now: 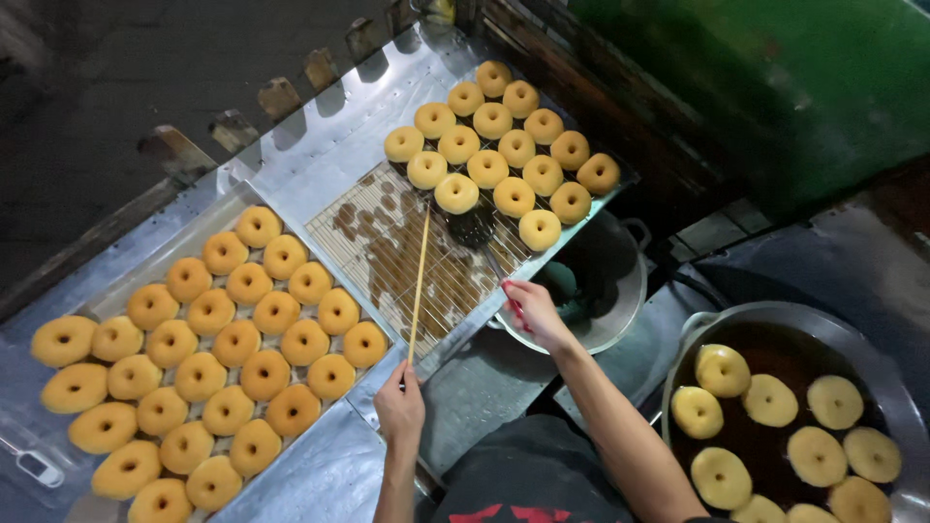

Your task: The person arranges fried doughnuts on a wire rack, then uses a wooden stick and a slotted spoon to flip and remove doughnuts from a pot of hot oil. They place the cooked doughnuts onto the rack and add raw doughnuts from a tray into the oil to continue frying.

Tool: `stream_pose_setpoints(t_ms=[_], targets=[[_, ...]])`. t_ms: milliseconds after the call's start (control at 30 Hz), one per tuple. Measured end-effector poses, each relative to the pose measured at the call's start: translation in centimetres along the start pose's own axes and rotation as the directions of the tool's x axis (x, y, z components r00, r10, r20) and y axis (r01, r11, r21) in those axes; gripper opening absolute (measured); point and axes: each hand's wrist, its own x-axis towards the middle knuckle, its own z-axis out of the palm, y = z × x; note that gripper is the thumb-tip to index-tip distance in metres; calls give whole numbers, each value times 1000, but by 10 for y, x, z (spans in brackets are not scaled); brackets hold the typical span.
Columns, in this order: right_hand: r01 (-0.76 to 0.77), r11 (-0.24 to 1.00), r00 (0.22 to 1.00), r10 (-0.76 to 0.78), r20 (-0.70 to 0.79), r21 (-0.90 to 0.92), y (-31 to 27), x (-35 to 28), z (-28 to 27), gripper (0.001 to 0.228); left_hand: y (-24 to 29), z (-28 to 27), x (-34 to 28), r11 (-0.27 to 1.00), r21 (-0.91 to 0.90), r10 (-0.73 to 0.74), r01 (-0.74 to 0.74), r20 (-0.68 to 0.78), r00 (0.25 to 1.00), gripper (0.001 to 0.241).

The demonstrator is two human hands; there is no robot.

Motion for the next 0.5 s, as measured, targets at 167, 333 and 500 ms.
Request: stream_pose_setpoints(t_ms=[167,333,500], targets=[[-23,998,1000,23,3,51,10,10,-5,24,5,-13,0,998,30,59,-58,-33,998,37],[-23,1000,999,22,-25,-17,-4,-29,-8,24,24,-19,-14,973,9,229,-229,-40,973,39],[231,971,972,-234,-37,-59,26,-107,-82,35,49,3,-37,795,21,606,-606,1,795,30]])
